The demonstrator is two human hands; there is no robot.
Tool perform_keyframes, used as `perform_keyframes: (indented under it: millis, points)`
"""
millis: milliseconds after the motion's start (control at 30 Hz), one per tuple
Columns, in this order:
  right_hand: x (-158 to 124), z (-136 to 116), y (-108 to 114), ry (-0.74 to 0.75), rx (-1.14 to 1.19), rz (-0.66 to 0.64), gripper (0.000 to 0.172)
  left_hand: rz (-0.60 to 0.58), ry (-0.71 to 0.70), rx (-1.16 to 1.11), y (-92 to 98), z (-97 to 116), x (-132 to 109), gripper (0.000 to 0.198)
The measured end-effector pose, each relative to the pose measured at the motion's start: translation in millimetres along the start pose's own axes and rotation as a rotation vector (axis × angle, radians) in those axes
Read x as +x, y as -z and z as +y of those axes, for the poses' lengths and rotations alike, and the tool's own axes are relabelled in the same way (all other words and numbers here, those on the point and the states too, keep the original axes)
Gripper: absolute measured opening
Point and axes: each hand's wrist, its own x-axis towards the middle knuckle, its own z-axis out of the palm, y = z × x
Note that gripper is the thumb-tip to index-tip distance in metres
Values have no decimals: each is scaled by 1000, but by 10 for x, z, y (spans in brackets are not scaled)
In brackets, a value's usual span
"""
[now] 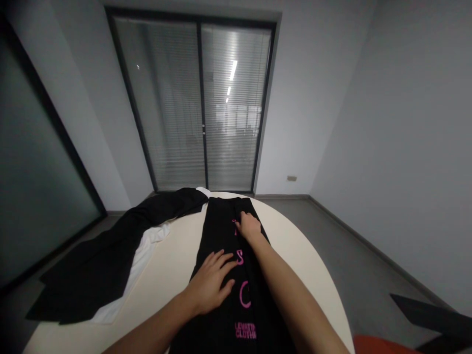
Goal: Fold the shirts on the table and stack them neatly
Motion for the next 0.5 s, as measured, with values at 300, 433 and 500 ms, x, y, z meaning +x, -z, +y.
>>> perform_keyframes:
  millis: [300, 433, 500]
  points:
    - [61, -69, 3, 60, 99, -61, 22, -11, -4, 5, 50, 35, -4, 49]
    - [-10, -16, 44, 77, 112, -101, 29, -21, -1, 10, 50, 37, -2, 49]
    - [-76, 7, 80, 87, 92, -146, 35, -18, -1, 13, 46, 39, -1, 48]
